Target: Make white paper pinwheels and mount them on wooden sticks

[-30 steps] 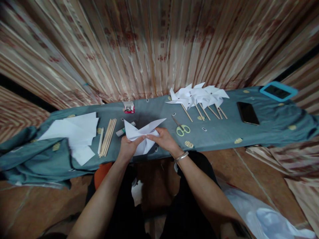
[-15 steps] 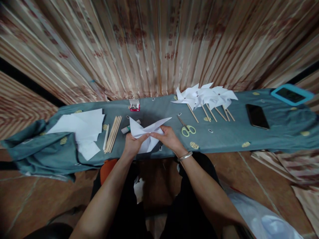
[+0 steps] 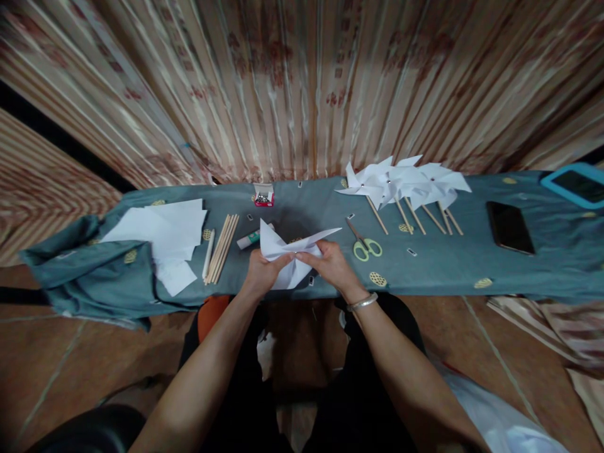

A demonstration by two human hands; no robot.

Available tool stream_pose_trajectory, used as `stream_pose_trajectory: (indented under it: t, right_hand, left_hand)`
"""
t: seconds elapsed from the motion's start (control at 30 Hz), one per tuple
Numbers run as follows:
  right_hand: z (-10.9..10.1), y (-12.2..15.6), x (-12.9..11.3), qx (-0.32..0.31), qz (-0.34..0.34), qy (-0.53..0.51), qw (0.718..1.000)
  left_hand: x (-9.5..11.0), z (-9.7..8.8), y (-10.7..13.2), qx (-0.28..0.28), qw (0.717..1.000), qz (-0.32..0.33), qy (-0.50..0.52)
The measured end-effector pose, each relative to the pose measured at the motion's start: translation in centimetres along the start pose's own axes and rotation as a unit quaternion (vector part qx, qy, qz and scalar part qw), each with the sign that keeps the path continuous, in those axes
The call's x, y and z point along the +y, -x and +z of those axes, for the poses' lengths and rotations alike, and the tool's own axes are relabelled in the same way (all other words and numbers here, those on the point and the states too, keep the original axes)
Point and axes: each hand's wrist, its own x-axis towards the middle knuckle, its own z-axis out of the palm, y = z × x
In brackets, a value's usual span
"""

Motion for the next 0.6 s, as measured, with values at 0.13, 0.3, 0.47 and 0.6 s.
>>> stream_pose_trajectory:
  t: [0.13,0.3,0.47,0.6]
  right_hand:
    - [0.07,-0.21,0.02,0.002,-0.010,0.005,1.000]
    - [-0.04,-0.27,-0.14,-0.011,-0.019,0.024,0.999]
    - [-0.14,-0.14,0.09,-0.014,-0.015,0.033,0.999]
    - [-0.23,-0.30,0.01,-0.004,-0.019,0.041,0.999]
  left_hand:
    - [0.12,-0.04,-0.10,0.000,1.000,0.003,0.002]
    - [-0.01,-0.17,-0.26,-0.005,1.000,0.003,-0.002]
    - [-0.33,-0.16,-0.41,-0.008,1.000,-0.003,-0.010]
    - [-0.80,-0.09,-0.68,-0.002,1.000,0.004,-0.007]
